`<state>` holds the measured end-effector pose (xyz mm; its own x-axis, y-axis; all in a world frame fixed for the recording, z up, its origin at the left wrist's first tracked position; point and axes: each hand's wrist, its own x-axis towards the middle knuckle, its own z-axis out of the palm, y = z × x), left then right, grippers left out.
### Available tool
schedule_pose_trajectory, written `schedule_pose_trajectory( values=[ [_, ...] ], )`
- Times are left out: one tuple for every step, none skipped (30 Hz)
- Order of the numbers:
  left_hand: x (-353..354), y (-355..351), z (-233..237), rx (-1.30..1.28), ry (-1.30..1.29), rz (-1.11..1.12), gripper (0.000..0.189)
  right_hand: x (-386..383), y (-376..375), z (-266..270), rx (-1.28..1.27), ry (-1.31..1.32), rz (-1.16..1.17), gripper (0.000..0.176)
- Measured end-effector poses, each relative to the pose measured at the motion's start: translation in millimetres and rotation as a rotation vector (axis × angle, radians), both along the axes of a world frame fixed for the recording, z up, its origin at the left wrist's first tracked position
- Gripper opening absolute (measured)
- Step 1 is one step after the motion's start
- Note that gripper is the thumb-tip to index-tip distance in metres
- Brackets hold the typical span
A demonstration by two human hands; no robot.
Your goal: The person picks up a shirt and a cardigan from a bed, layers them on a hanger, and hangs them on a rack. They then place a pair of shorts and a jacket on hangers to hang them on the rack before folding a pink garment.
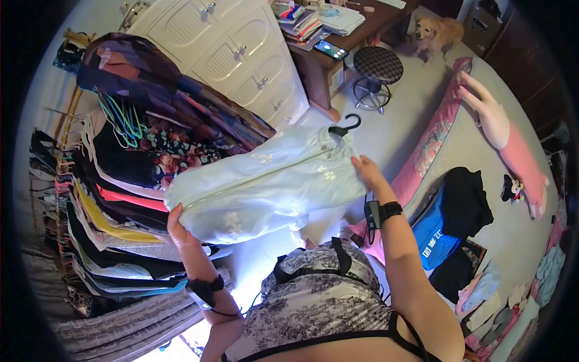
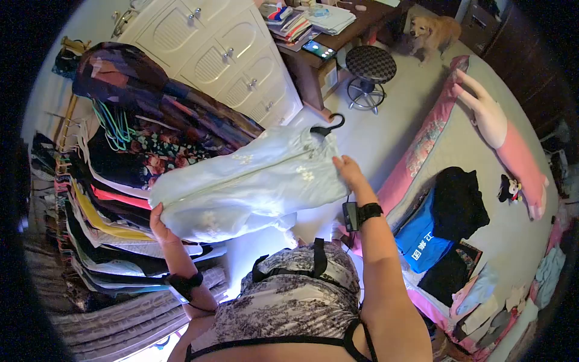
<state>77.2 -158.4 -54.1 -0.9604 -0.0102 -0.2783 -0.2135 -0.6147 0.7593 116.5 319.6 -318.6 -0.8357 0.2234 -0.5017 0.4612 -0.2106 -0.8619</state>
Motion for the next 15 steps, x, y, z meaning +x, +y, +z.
schedule_pose_trajectory(
  values=[
    [-1.2,-4.3,-15.0,0.006,-0.030,0.004,0.049,-3.2,17.2,12.6,0.049,0.035,0.016,0.044],
    [-3.2,-10.1,-31.5,0.013,-0.059,0.007,0.049,-5.5,31.5,25.2,0.099,0.070,0.033,0.043],
    [-5.5,-13.5,-46.8,0.020,-0.088,0.010,0.049,-7.2,43.0,42.2,0.182,0.055,0.059,0.041],
    [-6.5,-14.1,-58.4,0.063,-0.111,0.015,0.047,-8.0,53.3,58.1,0.266,0.039,0.085,0.039],
    [-6.8,-15.3,-69.4,0.092,-0.120,-0.006,0.046,-10.5,60.9,73.7,0.350,0.024,0.111,0.038],
    [-7.1,-15.5,-78.3,0.121,-0.127,-0.028,0.045,-15.5,64.2,83.4,0.332,0.030,0.119,0.037],
    [-8.1,-16.7,-86.9,0.149,-0.134,-0.050,0.043,-16.2,65.8,92.9,0.396,0.050,0.115,0.036],
    [-10.2,-17.7,-95.1,0.188,-0.151,-0.037,0.045,-16.2,69.5,103.3,0.459,0.071,0.111,0.036],
    [-12.1,-18.4,-103.0,0.176,-0.167,-0.046,0.045,-16.0,65.9,127.8,0.522,0.093,0.109,0.035],
    [-13.2,-19.4,-111.0,0.163,-0.184,-0.051,0.045,-15.2,59.2,152.4,0.555,0.144,0.086,0.033],
    [-14.8,-20.8,-120.7,0.151,-0.198,-0.056,0.045,-13.5,50.8,176.4,0.586,0.197,0.064,0.032],
    [-17.8,-25.7,-136.3,0.156,-0.217,-0.079,0.043,-12.3,44.5,190.8,0.616,0.250,0.046,0.030],
    [-18.5,-24.9,-146.7,0.179,-0.258,-0.119,0.043,-12.8,41.6,196.8,0.589,0.303,0.029,0.028],
    [-19.1,-23.8,-157.1,0.204,-0.297,-0.155,0.042,-14.9,39.2,203.4,0.562,0.359,0.019,0.026],
    [-18.2,-23.4,-167.4,0.229,-0.333,-0.190,0.042,-17.7,35.5,210.2,0.532,0.416,0.011,0.025]
  ],
)
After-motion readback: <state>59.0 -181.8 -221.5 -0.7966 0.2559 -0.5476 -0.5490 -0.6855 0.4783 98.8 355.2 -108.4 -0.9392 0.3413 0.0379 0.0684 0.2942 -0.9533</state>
